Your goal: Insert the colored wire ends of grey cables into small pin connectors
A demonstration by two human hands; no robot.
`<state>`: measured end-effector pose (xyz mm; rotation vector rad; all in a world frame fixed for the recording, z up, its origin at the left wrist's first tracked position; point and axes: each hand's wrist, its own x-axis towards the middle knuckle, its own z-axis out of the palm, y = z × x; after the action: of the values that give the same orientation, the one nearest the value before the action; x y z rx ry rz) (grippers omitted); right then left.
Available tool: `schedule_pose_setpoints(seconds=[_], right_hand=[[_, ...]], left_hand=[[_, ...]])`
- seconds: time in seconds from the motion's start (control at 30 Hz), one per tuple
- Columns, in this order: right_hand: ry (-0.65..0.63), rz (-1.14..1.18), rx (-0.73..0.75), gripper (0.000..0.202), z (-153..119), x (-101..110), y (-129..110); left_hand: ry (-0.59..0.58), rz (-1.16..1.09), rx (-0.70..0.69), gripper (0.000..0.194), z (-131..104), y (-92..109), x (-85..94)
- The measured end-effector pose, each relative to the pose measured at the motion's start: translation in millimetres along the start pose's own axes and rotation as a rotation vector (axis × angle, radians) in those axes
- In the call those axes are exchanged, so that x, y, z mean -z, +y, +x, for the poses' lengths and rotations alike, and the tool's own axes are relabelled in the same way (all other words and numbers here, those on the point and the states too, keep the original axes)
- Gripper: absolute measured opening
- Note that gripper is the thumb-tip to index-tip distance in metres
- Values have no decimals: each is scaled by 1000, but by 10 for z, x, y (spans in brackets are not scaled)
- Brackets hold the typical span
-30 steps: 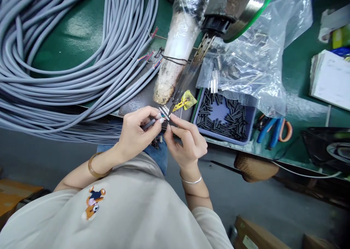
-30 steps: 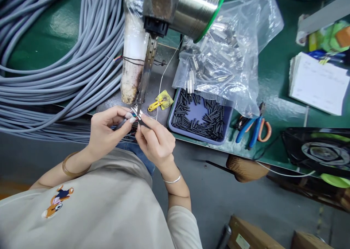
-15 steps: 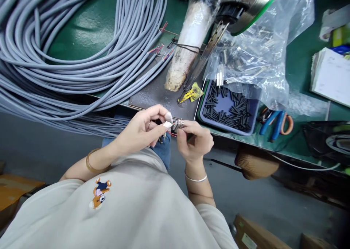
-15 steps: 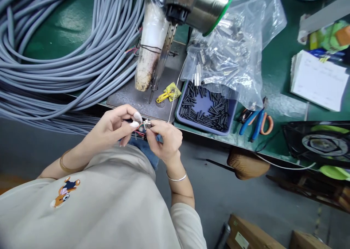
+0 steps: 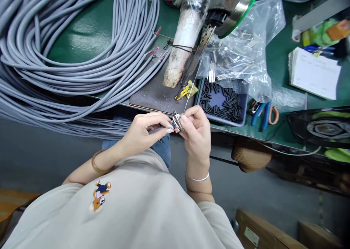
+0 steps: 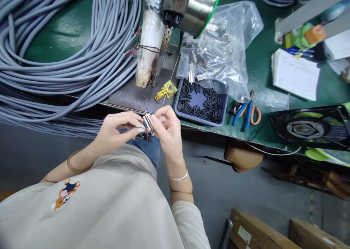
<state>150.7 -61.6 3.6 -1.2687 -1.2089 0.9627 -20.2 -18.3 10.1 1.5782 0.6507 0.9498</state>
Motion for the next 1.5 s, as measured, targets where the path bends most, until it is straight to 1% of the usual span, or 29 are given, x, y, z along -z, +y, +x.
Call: schedule_pose_setpoints(seconds=[0.03, 0.07, 0.13, 0.2, 0.23, 0.27, 0.3, 0.37, 0.5, 0.57, 0.67, 0.77, 0.9, 1.0, 1.13, 1.5], right_hand=[[17, -28, -2, 22, -10, 5, -2], [71, -91, 23, 20, -22, 11, -4], [270, -261, 151, 16, -47, 25, -7], [497, -342, 343, 10, -71, 45, -6], [567, -333, 427, 9, -85, 57, -1], [602, -309, 482, 13, -100, 69, 7], [607, -291, 509, 19, -118, 81, 18], [558, -342, 518, 25, -160, 100, 55], [336, -599, 600, 19, -211, 86, 163], [270, -665, 612, 17, -196, 47, 218], [291, -616, 553, 14, -135, -25, 279], [311, -549, 500, 12, -70, -66, 298], [309, -571, 496, 14, 0, -57, 274], [300, -590, 515, 14, 54, -38, 244], [310, -629, 538, 16, 124, -24, 213], [303, -601, 550, 14, 189, 39, 247]], left_hand=[[2, -63, 89, 7, 0, -15, -7], [13, -121, 177, 9, 2, -27, -10], [48, -215, 314, 17, 18, -43, -7], [70, -278, 387, 22, 47, -51, 4], [76, -302, 405, 24, 64, -54, 10], [83, -321, 416, 25, 82, -56, 14], [90, -336, 423, 26, 100, -60, 18], [114, -353, 428, 27, 134, -70, 21], [128, -369, 437, 27, 190, -96, 26], [126, -374, 430, 27, 208, -107, 26], [150, -340, 416, 25, 218, -127, 14], [206, -263, 385, 22, 224, -165, -21], [275, -166, 296, 16, 267, -227, -74], [286, -111, 264, 16, 323, -246, -90], [305, -69, 254, 16, 394, -224, -93], [307, -45, 258, 15, 470, -185, -120]])
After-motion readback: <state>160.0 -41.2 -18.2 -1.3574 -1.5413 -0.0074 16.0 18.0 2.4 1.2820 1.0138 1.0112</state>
